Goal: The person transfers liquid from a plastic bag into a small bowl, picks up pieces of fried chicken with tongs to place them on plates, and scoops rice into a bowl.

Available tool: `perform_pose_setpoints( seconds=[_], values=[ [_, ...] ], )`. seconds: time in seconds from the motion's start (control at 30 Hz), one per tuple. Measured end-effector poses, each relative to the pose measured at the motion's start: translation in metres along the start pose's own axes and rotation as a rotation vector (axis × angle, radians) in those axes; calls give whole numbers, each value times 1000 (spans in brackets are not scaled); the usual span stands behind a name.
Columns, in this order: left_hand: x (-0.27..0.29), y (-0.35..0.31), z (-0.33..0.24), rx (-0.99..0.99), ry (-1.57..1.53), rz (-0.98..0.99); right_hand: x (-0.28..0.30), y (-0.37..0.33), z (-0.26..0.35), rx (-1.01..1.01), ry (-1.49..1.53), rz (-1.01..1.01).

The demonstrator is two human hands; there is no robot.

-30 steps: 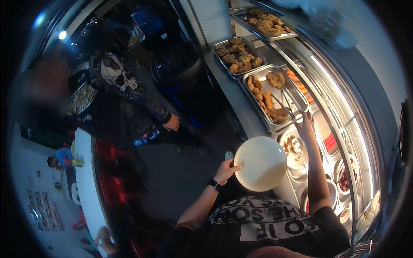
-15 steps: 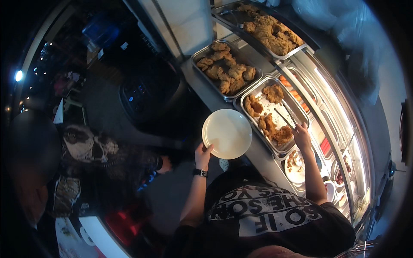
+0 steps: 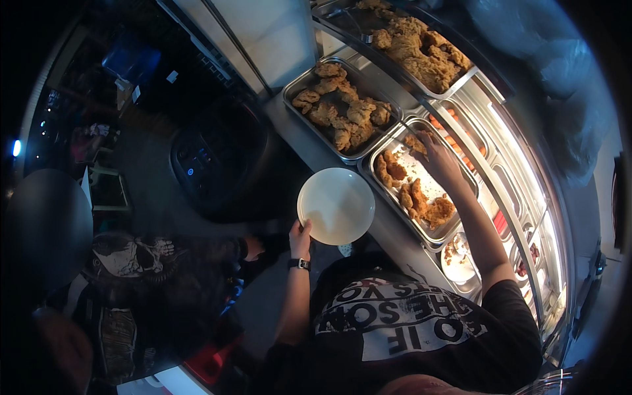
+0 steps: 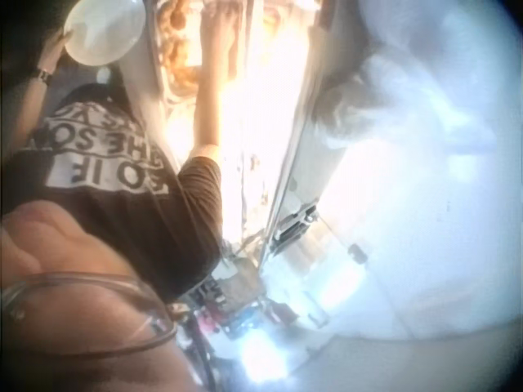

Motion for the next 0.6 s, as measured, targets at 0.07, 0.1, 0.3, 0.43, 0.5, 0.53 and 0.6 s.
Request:
perform_pose_setpoints(
  seconds=[0.07,0.1,0.3,0.43,0.5,0.53,0.6],
  values=[
    [-2,-2,-3,31,13,30,-11,27,1,36,-5,1],
    [-4,-1,-3,47,19,51,-14,35,3,72,-41,7],
    [-1,2,7,119,63,136,-5,61,28,-5,-131,188],
    [-7,-3,4,138,119,154,1,60,40,63,-282,197],
    [-5,3,14,105,132,174,-13,66,40,154,-489,47],
    [-8,4,13,88,136,183,-15,66,46,187,-507,-1],
    [-14,1,18,127,104,222,-20,67,58,261,-549,-88]
  ],
)
Point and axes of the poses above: each hand's wrist, its own y-axis towards the middle knuckle, its own x-axis out of the back of the hand, z = x × y, the point moved 10 cm from there along y, towards the middle knuckle, and after that the axes turned 5 degrees about -y, right-handed, at the moved point
